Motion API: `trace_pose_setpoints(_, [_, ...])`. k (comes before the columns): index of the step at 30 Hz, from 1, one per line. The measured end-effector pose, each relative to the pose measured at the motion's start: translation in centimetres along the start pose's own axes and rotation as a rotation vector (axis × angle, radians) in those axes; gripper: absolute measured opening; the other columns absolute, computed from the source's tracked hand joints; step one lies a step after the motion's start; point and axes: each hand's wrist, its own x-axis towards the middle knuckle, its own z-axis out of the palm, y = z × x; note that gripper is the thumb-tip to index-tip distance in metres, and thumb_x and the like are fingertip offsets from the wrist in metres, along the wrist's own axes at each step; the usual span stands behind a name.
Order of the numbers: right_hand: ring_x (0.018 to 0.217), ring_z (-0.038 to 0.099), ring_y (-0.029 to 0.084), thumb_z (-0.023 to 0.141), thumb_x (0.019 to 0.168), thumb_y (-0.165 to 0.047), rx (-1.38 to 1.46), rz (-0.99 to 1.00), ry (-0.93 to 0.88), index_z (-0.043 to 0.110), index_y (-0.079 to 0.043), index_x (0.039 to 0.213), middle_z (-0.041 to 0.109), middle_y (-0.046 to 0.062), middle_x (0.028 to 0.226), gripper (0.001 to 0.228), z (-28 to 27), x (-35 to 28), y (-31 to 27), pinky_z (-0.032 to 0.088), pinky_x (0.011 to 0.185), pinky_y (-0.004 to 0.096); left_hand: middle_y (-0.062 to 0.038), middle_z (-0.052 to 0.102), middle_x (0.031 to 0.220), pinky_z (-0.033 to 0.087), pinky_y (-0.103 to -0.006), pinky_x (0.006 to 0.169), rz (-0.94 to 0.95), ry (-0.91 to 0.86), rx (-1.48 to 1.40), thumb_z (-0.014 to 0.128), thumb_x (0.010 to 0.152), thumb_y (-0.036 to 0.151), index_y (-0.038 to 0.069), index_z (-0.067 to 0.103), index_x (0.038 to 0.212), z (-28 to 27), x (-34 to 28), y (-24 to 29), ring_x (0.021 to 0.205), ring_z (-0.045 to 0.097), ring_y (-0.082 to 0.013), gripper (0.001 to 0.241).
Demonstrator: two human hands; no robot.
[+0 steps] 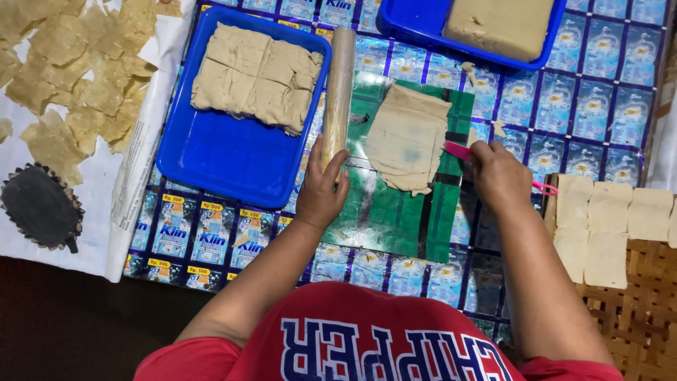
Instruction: Preparing and cutting thin sheets of dough to make crackers.
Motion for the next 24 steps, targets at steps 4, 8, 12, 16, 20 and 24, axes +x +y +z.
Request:
trace_pose_setpoints(4, [0.092,0.071,0.027,0.054,0.109,-0.037,-0.101,-0.055,0.172,0.058,-0.03,0.105,0.059,-0.003,0.098,0.008,1.8,1.5,1.3,0.061,0.077,0.042,-0.024,0.031,0.159,0.052,-0.0562,0.102,-0.008,-0.002,-0.006,0.059,0.101,0.018,0.026,0.055,0.143,-0.2,0.1,0.3,0.138,0.048,-0.0467,0.043])
trace_pose_setpoints(8, [0.088,0.071,0.025,0.055,0.109,-0.038,-0.098,-0.085,0.202,0.059,-0.031,0.105,0.058,-0.005,0.094,0.009,1.5,2.5,1.7,0.059,0.074,0.039,-0.024,0.031,0.16,0.052,-0.0563,0.102,0.003,0.007,-0.007,0.059,0.101,0.018,0.027,0.055,0.143,-0.2,0.3,0.2,0.139,0.048,-0.0473,0.043])
trace_pose_setpoints(12, [0.084,0.071,0.023,0.058,0.106,-0.036,-0.132,-0.139,0.197,0.06,-0.031,0.101,0.058,-0.006,0.092,0.007,1.2,3.1,2.1,0.06,0.072,0.038,-0.023,0.031,0.161,0.052,-0.0566,0.102,-0.004,0.006,-0.009,0.057,0.102,0.019,0.028,0.055,0.143,-0.2,0.2,0.2,0.139,0.048,-0.0469,0.043])
trace_pose_setpoints(16, [0.084,0.072,0.02,0.06,0.105,-0.033,-0.133,-0.172,0.194,0.061,-0.03,0.101,0.059,-0.008,0.09,0.005,0.7,3.6,1.9,0.059,0.073,0.035,-0.023,0.031,0.161,0.053,-0.0558,0.102,-0.012,0.008,-0.013,0.058,0.101,0.019,0.028,0.056,0.143,-0.1,0.1,0.3,0.139,0.048,-0.0466,0.042])
trace_pose_setpoints(20, [0.084,0.071,0.02,0.061,0.105,-0.039,-0.151,-0.232,0.268,0.057,-0.032,0.095,0.056,-0.008,0.089,0.012,1.8,4.6,1.9,0.059,0.073,0.034,-0.023,0.029,0.162,0.052,-0.0577,0.102,-0.028,-0.018,-0.017,0.057,0.102,0.018,0.028,0.054,0.144,-0.2,0.1,0.3,0.14,0.045,-0.048,0.043])
trace_pose_setpoints(24, [0.08,0.07,0.023,0.062,0.103,-0.033,-0.118,-0.256,0.297,0.058,-0.03,0.094,0.058,-0.006,0.089,0.01,2.3,5.1,1.4,0.059,0.07,0.037,-0.023,0.028,0.162,0.052,-0.058,0.102,-0.037,-0.031,-0.028,0.056,0.103,0.019,0.027,0.053,0.144,-0.5,0.3,0.4,0.141,0.044,-0.0476,0.042])
